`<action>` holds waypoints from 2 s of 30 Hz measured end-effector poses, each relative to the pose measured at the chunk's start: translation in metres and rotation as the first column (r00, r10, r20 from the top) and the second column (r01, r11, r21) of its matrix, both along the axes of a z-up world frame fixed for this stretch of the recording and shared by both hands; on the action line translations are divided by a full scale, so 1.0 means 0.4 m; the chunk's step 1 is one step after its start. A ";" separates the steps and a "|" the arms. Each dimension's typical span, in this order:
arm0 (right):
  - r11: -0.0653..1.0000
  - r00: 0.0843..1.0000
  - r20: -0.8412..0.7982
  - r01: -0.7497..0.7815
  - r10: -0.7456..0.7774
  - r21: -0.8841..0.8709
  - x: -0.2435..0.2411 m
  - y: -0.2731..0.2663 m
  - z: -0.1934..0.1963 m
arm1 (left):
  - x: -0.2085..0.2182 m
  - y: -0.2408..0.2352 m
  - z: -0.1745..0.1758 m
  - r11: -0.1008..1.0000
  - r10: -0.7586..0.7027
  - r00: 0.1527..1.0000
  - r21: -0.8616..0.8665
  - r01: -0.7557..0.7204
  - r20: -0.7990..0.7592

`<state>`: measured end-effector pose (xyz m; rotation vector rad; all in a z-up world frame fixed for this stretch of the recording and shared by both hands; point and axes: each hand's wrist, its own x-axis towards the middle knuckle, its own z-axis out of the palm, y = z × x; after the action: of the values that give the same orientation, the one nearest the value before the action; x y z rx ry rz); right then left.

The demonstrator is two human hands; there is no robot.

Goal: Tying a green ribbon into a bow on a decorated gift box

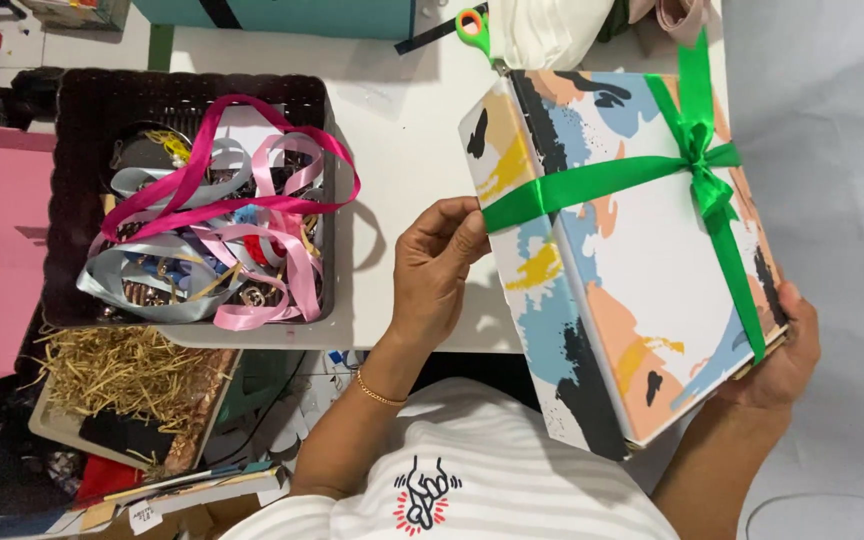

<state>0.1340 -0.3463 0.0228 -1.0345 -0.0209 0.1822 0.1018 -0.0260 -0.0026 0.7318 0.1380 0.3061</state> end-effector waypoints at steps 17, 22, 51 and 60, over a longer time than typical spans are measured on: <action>0.988 0.974 -0.171 0.152 -0.149 0.005 0.012 0.032 -0.061 | 0.002 0.044 -0.003 0.983 -0.107 0.932 0.179 0.046 0.347; 0.993 0.977 -0.191 0.107 -0.095 0.050 0.000 0.069 -0.016 | -0.014 0.058 0.013 0.954 -0.090 0.954 0.299 0.001 0.284; 0.929 0.949 -0.074 0.283 -0.308 -0.238 -0.039 0.128 -0.050 | -0.039 0.069 0.062 0.990 -0.059 0.968 0.109 0.088 -0.246; 0.927 0.946 -0.152 0.234 -0.287 -0.292 -0.043 0.145 -0.030 | -0.039 0.038 0.023 0.985 0.033 0.982 0.170 -0.001 -0.185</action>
<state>0.1169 -0.2882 0.0107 -1.2770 0.3261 0.0404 0.0860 -0.0109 0.0065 0.9288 0.2992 0.2674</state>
